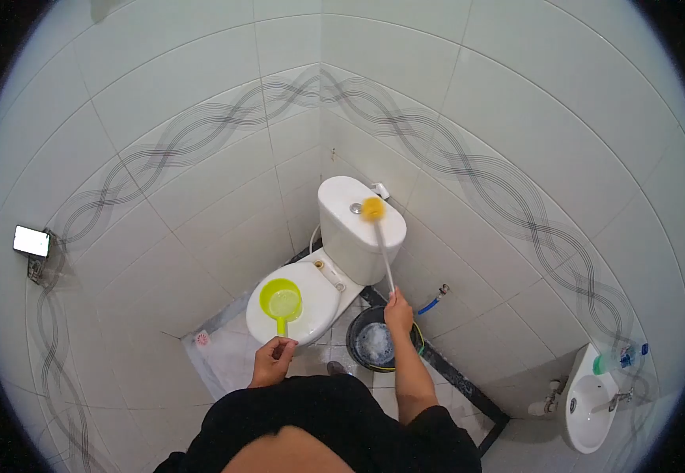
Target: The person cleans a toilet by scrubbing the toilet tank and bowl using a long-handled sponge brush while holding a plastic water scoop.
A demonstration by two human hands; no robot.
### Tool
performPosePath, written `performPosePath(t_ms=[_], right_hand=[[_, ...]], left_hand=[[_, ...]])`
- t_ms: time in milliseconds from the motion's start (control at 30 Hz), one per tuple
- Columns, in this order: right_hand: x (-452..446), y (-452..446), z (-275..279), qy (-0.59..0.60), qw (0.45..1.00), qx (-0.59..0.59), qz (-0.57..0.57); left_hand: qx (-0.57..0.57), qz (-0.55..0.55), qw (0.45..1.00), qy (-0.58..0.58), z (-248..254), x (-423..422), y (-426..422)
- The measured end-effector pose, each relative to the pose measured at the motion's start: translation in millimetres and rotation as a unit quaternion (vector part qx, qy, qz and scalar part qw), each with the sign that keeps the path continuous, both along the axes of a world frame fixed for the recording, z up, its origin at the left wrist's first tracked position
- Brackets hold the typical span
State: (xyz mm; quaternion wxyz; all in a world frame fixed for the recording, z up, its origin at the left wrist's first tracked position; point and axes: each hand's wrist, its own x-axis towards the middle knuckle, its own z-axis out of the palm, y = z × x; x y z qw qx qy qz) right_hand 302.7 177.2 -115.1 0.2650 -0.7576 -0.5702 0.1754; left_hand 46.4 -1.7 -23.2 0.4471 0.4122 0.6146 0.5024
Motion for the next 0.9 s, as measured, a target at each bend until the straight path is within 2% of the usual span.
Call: performPosePath(t_ms=[33, 100, 133, 200, 267, 333, 367, 433, 467, 500, 567, 633, 667, 700, 733, 767, 800, 867, 900], right_hand=[[-5.5, 11.2, -18.4, 0.001, 1.000, 0.000, 0.003], [-21.4, 36.2, -61.2, 0.060, 0.988, 0.135, -0.052], [-30.2, 32.8, -44.8, 0.063, 0.987, 0.137, -0.049], [-39.8, 22.2, -4.8, -0.024, 0.997, 0.001, 0.080], [-44.1, 34.2, -1.0, -0.069, 0.991, -0.041, 0.106], [-58.6, 51.0, -10.5, 0.004, 0.995, 0.047, 0.090], [-65.9, 52.6, -13.2, 0.004, 0.994, 0.046, 0.096], [-89.3, 45.1, -4.5, 0.053, 0.986, 0.082, 0.134], [-101.4, 35.9, 7.7, 0.053, 0.985, 0.081, 0.140], [-113.8, 21.1, 24.7, 0.094, 0.975, 0.058, 0.192], [-138.3, -8.9, 57.7, 0.153, 0.954, 0.001, 0.256], [-159.8, -33.4, 75.7, 0.190, 0.938, -0.037, 0.288], [-166.8, -42.4, 76.7, 0.207, 0.928, -0.041, 0.307], [-170.3, -49.9, 71.3, 0.204, 0.929, -0.040, 0.307], [-171.1, -59.0, 65.0, 0.195, 0.913, -0.001, 0.358], [-170.1, -62.8, 59.8, 0.185, 0.895, 0.037, 0.405], [-164.3, -63.0, 62.4, 0.186, 0.896, 0.038, 0.402], [-140.6, -67.4, 78.2, 0.053, 0.882, 0.000, 0.468], [-132.1, -67.3, 92.7, 0.017, 0.881, -0.035, 0.471]], left_hand=[[0.003, 0.000, 1.000, 0.018, 1.8, -0.3, -0.8], [0.008, 0.003, 0.999, 0.037, 1.0, 1.2, -1.5], [0.007, 0.012, 1.000, 0.011, -2.0, 3.0, -3.0], [0.007, 0.023, 1.000, -0.014, -2.8, 1.6, -2.5], [0.000, 0.034, 0.999, -0.013, 0.0, 1.4, -4.1], [0.016, 0.037, 0.999, -0.017, -11.2, -6.4, 2.2], [0.030, 0.033, 0.999, -0.019, -20.2, -12.0, 6.7], [-0.009, 0.036, 0.991, -0.130, -38.0, -24.5, 32.1], [0.010, 0.025, 0.997, -0.077, -41.4, -28.4, 48.2], [0.027, 0.014, 0.999, -0.025, -40.2, -31.5, 64.5], [-0.060, 0.025, 0.996, -0.058, -22.9, -35.8, 103.5], [-0.140, 0.094, 0.963, -0.211, -15.3, -40.5, 137.9], [-0.139, 0.094, 0.962, -0.214, -12.7, -43.8, 150.9], [-0.119, 0.188, 0.926, -0.305, -10.1, -47.7, 163.1], [-0.098, 0.277, 0.873, -0.390, -13.8, -50.2, 170.8], [-0.098, 0.274, 0.873, -0.390, -18.7, -56.5, 172.9], [-0.088, 0.304, 0.866, -0.386, -27.2, -68.4, 173.9], [-0.080, 0.329, 0.861, -0.379, -29.4, -72.3, 173.8], [-0.068, 0.362, 0.833, -0.414, -24.1, -69.1, 171.0]])
